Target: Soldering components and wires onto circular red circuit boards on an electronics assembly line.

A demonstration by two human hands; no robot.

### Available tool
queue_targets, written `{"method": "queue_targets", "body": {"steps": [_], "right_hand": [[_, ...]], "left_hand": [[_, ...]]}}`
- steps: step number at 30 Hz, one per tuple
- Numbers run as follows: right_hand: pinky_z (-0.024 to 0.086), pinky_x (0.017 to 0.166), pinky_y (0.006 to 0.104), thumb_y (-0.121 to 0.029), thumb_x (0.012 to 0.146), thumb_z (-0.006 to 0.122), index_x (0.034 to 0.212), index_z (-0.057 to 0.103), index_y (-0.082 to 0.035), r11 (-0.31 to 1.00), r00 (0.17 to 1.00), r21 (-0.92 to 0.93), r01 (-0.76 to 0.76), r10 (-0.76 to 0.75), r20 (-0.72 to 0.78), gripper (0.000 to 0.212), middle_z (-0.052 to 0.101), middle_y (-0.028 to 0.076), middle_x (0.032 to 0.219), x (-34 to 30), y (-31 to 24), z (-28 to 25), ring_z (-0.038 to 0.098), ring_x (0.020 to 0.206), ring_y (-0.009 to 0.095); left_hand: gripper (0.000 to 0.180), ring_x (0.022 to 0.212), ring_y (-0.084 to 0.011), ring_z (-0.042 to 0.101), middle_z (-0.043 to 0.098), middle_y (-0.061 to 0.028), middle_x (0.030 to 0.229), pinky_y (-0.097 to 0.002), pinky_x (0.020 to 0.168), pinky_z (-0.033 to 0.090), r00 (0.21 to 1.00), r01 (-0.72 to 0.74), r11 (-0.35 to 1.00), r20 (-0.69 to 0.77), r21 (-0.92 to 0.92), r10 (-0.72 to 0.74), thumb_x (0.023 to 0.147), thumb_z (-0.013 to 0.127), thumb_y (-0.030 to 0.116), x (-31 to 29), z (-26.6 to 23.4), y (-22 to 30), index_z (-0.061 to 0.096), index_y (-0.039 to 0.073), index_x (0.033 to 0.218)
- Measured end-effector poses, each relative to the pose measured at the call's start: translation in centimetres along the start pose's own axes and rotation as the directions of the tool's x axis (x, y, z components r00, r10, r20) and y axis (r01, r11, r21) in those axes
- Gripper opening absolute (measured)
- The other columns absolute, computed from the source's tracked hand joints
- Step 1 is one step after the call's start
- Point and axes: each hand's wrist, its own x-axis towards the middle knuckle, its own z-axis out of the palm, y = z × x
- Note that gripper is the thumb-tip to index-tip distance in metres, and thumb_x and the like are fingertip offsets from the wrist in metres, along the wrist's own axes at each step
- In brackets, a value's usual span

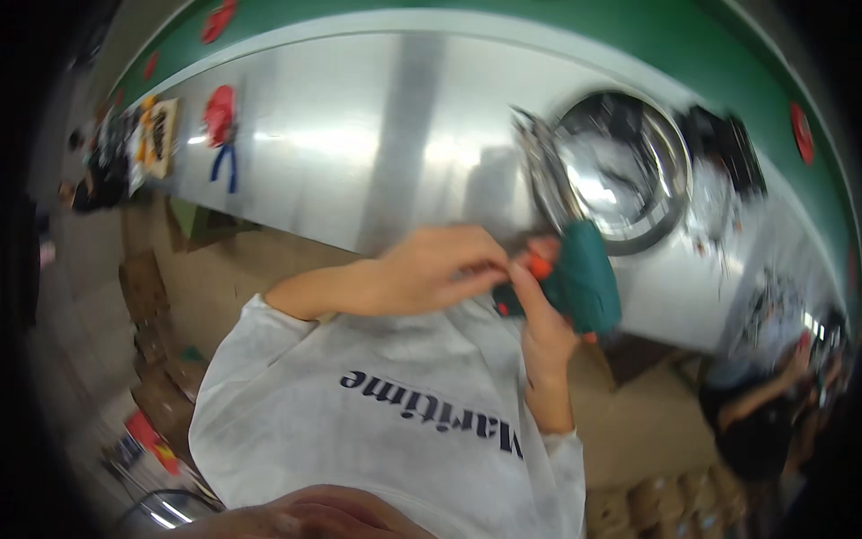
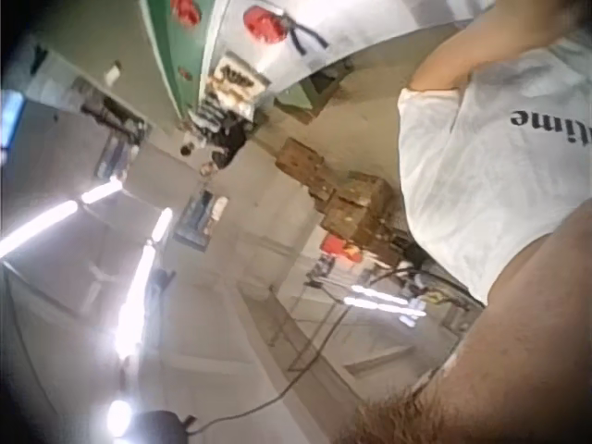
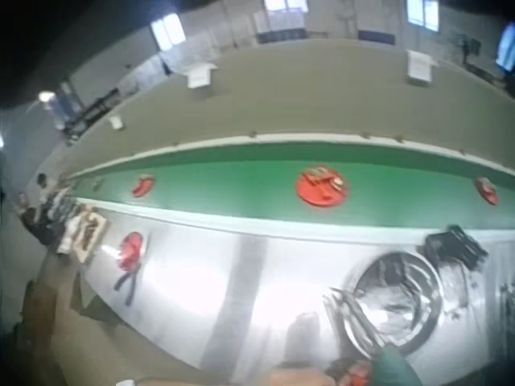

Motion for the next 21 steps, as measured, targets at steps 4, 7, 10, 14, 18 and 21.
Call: {"method": "queue_targets", "body": {"steps": [4, 7, 10, 14, 18, 21], "right_hand": [[0.048, 0.079, 0.0266, 0.013, 0.075, 0.064, 0.11, 0.056, 0.0, 0.999, 0.996, 0.042, -0.017, 0.021, -0.084, 0.038, 0.059, 0.007, 0.1, 0.2, 0.3, 0.8, 0.057, 0.085, 0.013], [0.048, 0.078, 0.0261, 0.015, 0.074, 0.063, 0.112, 0.055, -0.002, 0.997, 0.995, 0.075, -0.029, 0.036, -0.097, 0.043, 0.057, 0.007, 0.103, 0.5, 0.6, 0.3, 0.057, 0.085, 0.014], [0.047, 0.079, 0.0257, 0.016, 0.073, 0.061, 0.112, 0.054, -0.002, 0.997, 0.995, 0.066, -0.041, 0.046, -0.083, 0.043, 0.056, 0.008, 0.105, 0.3, 0.5, -1.3, 0.056, 0.089, 0.014], [0.046, 0.078, 0.0254, 0.015, 0.073, 0.061, 0.105, 0.053, -0.002, 0.995, 0.997, 0.088, -0.038, 0.043, -0.059, 0.037, 0.053, 0.007, 0.105, 0.0, 0.1, -1.3, 0.054, 0.091, 0.015], [0.046, 0.081, 0.0277, 0.014, 0.073, 0.059, 0.102, 0.052, -0.003, 0.993, 0.988, 0.078, -0.084, 0.094, -0.122, 0.034, 0.051, 0.006, 0.101, -0.7, -0.7, -2.0, 0.053, 0.089, 0.015], [0.046, 0.08, 0.0275, 0.014, 0.072, 0.06, 0.102, 0.052, -0.003, 0.993, 0.985, 0.075, -0.086, 0.097, -0.146, 0.035, 0.051, 0.006, 0.101, -1.0, -0.6, -2.9, 0.053, 0.089, 0.015]], "left_hand": [[0.016, 0.069, -0.024, 0.06, 0.059, -0.0092, 0.075, -0.0365, 0.063, 0.049, 0.996, -0.089, 0.991, -0.006, 0.101, 0.09, 0.082, 0.068, 0.016, -0.4, -2.3, -1.9, 0.062, 0.004, 0.09], [0.018, 0.073, -0.0275, 0.061, 0.061, -0.0119, 0.077, -0.038, 0.065, 0.049, 0.984, 0.165, 0.94, -0.115, 0.299, -0.136, 0.081, 0.067, 0.019, -0.3, -8.9, -6.0, 0.063, 0.004, 0.089], [0.023, 0.078, -0.0319, 0.064, 0.066, -0.0162, 0.087, -0.0373, 0.073, 0.05, 0.768, 0.457, 0.816, -0.62, 0.354, -0.161, 0.081, 0.064, 0.023, 1.4, -17.9, -11.6, 0.066, 0.003, 0.091], [0.045, 0.1, -0.0357, 0.057, 0.06, -0.0225, 0.104, -0.0441, 0.088, 0.046, 0.499, 0.697, 0.528, -0.857, 0.485, 0.127, 0.081, 0.063, 0.032, 1.6, -34.6, -21.3, 0.057, -0.003, 0.108], [0.056, 0.112, -0.0386, 0.048, 0.052, -0.0255, 0.118, -0.049, 0.092, 0.044, 0.224, 0.918, 0.32, -0.972, 0.234, 0.067, 0.08, 0.064, 0.037, 2.2, -45.1, -26.1, 0.05, -0.004, 0.115], [0.059, 0.114, -0.0383, 0.05, 0.055, -0.0229, 0.118, -0.0479, 0.092, 0.045, 0.182, 0.957, 0.226, -0.983, 0.179, 0.008, 0.081, 0.065, 0.04, -0.1, -49.1, -28.2, 0.049, -0.002, 0.119]]}}
